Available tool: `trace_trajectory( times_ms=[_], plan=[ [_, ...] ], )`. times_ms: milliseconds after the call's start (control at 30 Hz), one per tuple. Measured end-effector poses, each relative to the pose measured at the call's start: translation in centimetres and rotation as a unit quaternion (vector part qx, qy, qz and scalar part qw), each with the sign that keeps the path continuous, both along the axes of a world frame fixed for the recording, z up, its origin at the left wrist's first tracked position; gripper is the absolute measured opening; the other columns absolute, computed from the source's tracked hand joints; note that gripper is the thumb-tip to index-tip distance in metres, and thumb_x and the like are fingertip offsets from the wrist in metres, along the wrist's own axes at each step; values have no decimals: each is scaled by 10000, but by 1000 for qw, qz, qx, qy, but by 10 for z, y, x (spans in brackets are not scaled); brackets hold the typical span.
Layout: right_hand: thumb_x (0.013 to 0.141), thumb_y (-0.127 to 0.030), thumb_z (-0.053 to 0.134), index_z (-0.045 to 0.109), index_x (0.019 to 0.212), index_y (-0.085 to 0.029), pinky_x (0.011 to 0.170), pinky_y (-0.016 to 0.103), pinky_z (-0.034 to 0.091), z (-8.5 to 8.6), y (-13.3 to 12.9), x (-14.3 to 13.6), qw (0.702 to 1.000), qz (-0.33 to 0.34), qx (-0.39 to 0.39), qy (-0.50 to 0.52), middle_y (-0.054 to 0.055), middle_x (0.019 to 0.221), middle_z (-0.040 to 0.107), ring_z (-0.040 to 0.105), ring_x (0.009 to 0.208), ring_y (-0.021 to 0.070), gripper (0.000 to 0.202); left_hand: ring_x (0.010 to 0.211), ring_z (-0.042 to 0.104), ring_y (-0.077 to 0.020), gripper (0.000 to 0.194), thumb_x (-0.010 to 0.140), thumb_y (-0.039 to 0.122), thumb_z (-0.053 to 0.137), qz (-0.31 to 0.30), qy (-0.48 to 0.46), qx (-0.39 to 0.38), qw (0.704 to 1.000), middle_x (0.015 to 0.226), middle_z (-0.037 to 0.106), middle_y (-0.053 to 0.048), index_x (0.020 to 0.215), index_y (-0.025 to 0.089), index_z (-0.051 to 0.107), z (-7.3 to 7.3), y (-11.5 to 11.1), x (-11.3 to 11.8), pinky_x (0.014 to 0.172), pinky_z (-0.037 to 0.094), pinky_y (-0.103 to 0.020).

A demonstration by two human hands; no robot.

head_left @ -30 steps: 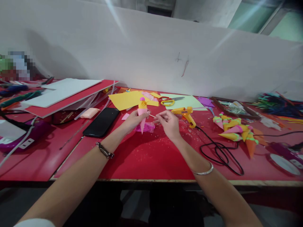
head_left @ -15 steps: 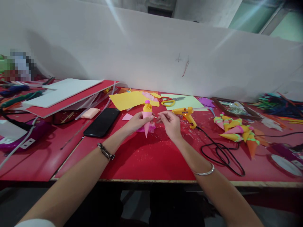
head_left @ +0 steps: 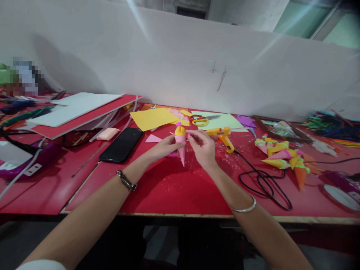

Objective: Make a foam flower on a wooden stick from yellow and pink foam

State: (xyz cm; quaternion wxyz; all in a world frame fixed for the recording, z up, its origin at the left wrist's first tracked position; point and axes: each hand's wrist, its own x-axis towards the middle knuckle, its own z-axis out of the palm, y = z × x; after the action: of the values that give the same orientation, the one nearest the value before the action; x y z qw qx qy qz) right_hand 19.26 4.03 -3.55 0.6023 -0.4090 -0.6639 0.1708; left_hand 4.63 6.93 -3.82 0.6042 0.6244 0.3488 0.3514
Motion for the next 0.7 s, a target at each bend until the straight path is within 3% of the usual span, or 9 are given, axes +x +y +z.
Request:
trace_trajectory(
  times_ms=[433,700],
  plan=[
    [781,-236,522,664,902,-294,778,291,455,-3,2,1,998,3,18,-54,14,875,549,532,848,141,195,576,522,-79,203,725,316,574,1,-16,-27,1000,663,560,-1,830,145,547,0,-4,3,566,424,-211],
    [778,-269,518,651,841,-254,793,272,464,-5,4,0,997,46,-57,17,24,934,509,515,905,133,148,612,530,-84,208,717,280,577,-15,-15,-16,1000,725,576,-9,874,146,544,-1,-4,2,562,422,-200]
  ],
)
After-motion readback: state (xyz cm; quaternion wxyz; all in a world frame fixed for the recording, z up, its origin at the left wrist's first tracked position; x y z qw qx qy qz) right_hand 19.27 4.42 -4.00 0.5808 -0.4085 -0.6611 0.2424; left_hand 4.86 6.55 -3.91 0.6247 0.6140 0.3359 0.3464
